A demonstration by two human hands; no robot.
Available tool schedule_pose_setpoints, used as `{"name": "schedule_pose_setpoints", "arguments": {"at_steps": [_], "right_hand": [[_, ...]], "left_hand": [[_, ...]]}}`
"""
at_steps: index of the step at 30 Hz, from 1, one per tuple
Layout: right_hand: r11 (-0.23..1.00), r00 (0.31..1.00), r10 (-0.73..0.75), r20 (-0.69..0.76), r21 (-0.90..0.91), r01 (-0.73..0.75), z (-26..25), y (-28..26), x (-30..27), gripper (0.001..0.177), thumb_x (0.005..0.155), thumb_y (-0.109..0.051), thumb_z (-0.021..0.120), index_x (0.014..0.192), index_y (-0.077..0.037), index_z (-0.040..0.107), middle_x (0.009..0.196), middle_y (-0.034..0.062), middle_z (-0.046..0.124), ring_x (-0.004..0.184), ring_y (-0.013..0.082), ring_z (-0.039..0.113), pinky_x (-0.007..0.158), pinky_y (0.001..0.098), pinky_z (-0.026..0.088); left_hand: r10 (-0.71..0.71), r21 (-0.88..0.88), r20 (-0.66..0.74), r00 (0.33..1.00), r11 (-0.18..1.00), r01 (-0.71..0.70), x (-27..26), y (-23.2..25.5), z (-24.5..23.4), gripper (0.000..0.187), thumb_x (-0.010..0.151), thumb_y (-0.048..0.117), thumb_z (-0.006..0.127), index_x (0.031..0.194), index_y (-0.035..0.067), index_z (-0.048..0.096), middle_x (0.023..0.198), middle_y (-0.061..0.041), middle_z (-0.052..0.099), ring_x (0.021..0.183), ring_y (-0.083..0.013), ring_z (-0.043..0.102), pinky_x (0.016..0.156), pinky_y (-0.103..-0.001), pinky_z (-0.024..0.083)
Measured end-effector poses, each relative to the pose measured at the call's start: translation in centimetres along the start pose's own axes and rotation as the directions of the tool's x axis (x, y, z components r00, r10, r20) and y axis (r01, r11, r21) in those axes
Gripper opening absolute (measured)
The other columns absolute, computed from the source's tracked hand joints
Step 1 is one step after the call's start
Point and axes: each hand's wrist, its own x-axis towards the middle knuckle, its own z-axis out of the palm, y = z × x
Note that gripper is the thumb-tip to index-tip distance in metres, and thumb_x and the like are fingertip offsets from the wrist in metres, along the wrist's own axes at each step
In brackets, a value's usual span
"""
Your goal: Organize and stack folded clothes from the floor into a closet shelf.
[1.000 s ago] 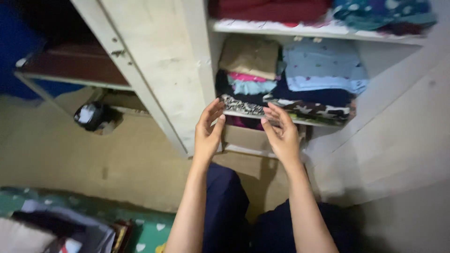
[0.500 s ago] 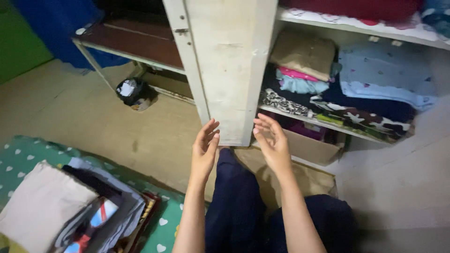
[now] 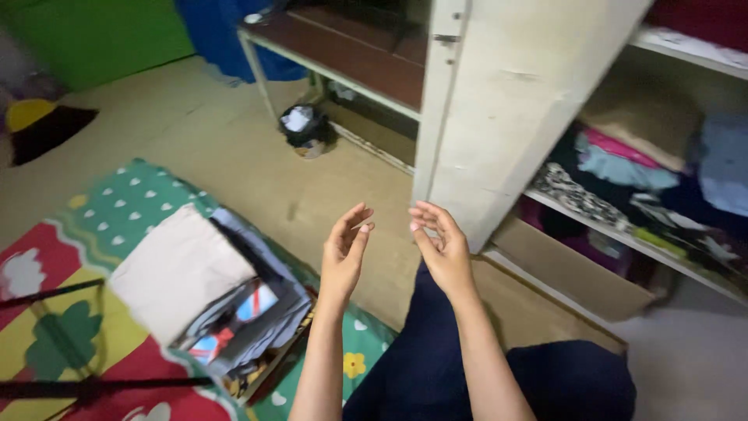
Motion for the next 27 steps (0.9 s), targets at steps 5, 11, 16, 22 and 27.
{"name": "schedule_pose_setpoints", "arguments": {"at_steps": [5,11,16,22,27], "right_hand": [[0.998,0.983,-0.039,0.177,0.062,0.028,7.3,1.5,0.2,0.043,0.097,-0.005,0.068,0.139,-0.006,0.059,0.128,0.0049,0.069,0.112,0.0113,0.064,0.090,0.0247,0.055],[0.999,0.937,0.042,0.348,-0.005,-0.042,15.8,1.4,-1.1,0.040,0.095,-0.012,0.069,0.135,-0.010,0.062,0.123,0.0019,0.072,0.111,0.0091,0.066,0.083,0.0255,0.056],[0.996,0.888,0.084,0.453,-0.053,-0.067,20.9,1.2,-2.7,0.038,0.095,-0.017,0.070,0.132,-0.011,0.064,0.121,0.0016,0.074,0.111,0.0106,0.069,0.083,0.0273,0.056],[0.997,0.838,0.072,0.540,-0.066,-0.044,26.1,1.3,-4.4,0.037,0.093,-0.016,0.071,0.129,-0.009,0.065,0.127,0.0045,0.070,0.111,0.0145,0.069,0.080,0.0292,0.057],[0.997,0.844,-0.015,0.536,-0.055,0.053,28.3,1.7,-5.2,0.036,0.091,-0.013,0.073,0.127,-0.011,0.068,0.126,0.0050,0.063,0.103,0.0161,0.068,0.072,0.0281,0.060]], "left_hand": [[0.029,-0.003,-0.120,0.992,1.000,-0.030,-1.5,2.2,-6.7,0.042,0.103,0.007,0.057,0.144,0.001,0.053,0.139,-0.014,0.064,0.126,-0.0228,0.063,0.109,-0.037,0.050],[0.089,0.106,-0.321,0.943,0.993,-0.058,-4.9,4.9,-15.0,0.040,0.103,0.006,0.057,0.143,0.000,0.055,0.137,-0.014,0.065,0.126,-0.0220,0.062,0.110,-0.036,0.050],[0.182,0.235,-0.440,0.879,0.968,-0.082,-8.2,7.3,-19.9,0.041,0.102,0.005,0.056,0.143,0.001,0.054,0.137,-0.012,0.065,0.124,-0.0191,0.063,0.107,-0.034,0.052],[-0.021,0.272,-0.728,0.686,0.909,0.317,-11.4,9.0,-23.4,0.041,0.099,0.008,0.061,0.140,0.011,0.064,0.127,-0.012,0.072,0.081,-0.0216,0.058,0.072,-0.035,0.047],[0.519,0.785,-0.593,0.616,0.543,0.299,-14.3,4.3,-28.9,0.035,0.097,0.014,0.072,0.132,0.009,0.071,0.126,-0.013,0.064,0.111,-0.0180,0.064,0.093,-0.030,0.053]]}}
